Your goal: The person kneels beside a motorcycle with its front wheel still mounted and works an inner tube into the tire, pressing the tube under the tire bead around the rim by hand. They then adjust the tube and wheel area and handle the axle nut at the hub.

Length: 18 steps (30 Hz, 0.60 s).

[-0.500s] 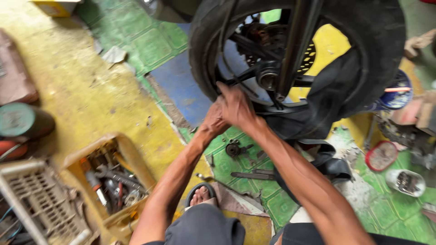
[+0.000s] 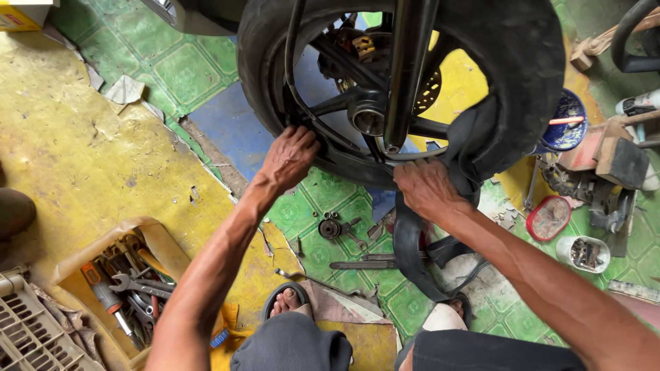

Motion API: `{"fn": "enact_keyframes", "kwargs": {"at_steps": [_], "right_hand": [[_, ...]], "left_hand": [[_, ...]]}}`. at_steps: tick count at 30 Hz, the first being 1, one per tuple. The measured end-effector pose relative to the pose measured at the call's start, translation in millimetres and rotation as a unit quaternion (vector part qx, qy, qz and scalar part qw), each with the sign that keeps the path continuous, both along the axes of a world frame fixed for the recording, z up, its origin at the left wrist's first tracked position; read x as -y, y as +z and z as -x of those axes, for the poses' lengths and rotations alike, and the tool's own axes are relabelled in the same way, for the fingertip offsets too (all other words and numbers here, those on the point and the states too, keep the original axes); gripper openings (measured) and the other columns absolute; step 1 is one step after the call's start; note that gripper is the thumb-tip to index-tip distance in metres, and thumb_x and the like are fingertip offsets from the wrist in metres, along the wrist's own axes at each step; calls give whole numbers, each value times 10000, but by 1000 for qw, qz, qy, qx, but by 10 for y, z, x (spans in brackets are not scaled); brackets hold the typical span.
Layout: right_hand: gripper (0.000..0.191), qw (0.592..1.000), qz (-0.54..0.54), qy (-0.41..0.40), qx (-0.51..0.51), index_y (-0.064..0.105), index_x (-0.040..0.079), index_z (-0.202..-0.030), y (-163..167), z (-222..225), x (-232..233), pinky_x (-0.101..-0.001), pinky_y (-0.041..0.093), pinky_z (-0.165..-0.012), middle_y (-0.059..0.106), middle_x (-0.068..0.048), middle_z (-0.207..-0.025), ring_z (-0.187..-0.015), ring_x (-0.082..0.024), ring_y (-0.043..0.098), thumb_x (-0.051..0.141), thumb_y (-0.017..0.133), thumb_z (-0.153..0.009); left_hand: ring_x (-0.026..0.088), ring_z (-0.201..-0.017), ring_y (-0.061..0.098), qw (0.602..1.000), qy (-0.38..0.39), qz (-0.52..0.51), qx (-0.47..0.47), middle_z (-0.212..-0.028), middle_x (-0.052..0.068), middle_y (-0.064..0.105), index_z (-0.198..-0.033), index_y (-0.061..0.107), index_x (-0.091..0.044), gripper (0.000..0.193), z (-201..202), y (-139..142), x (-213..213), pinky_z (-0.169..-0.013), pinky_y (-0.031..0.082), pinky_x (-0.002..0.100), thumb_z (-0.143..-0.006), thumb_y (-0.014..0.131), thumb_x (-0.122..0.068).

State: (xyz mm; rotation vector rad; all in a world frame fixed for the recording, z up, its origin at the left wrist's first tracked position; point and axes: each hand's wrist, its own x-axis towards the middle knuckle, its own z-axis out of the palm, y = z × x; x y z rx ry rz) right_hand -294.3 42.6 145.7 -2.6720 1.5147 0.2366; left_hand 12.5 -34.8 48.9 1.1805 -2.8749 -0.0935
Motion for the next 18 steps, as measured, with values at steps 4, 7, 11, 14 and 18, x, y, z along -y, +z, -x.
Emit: {"fn": "enact_keyframes", "kwargs": {"at_steps": [4,7,11,14,18], "right_hand": [[50,997,28,-14,64,658,37,-861,-71,-18,-20,-481,474,-708,672,-149,-791,-758,-321,672,51,611,-868],[76,989,101,1,107,643,20,-881,-166,-136,-12,-503,486,-722,666,-151,-787,-735,-314,682,15,582,-836],[113,991,55,-71,98,674,-3,-983,-388,-326,208,-519,455,-604,624,-170,-615,-540,-335,625,62,593,-940],[125,986,-1,-117,117,659,-22,-1007,-417,-424,268,-504,445,-536,630,-175,-644,-538,-323,616,76,584,-981],[248,988,49,-45,140,673,-17,-965,-309,-418,196,-517,471,-568,670,-159,-682,-586,-334,644,210,662,-867]], "left_hand": [[243,-1145,587,996,-6,-39,83,-1183,129,647,-1134,672,-45,199,-99,54,31,-1054,462,374,-984,542,-29],[205,-1113,595,957,4,223,-185,-1183,130,646,-1111,681,-40,339,-153,159,194,-976,456,375,-872,577,-259],[233,-1092,605,994,-33,96,26,-1133,124,666,-972,710,-43,156,-286,267,316,-969,477,356,-884,609,-122],[246,-1092,604,998,-16,56,16,-1092,130,670,-1009,727,-23,150,-270,282,323,-1015,479,376,-930,615,-84],[320,-1129,601,965,-27,149,-212,-1095,164,669,-1059,744,-21,186,-232,91,-126,-1103,450,463,-905,645,-54]]}}
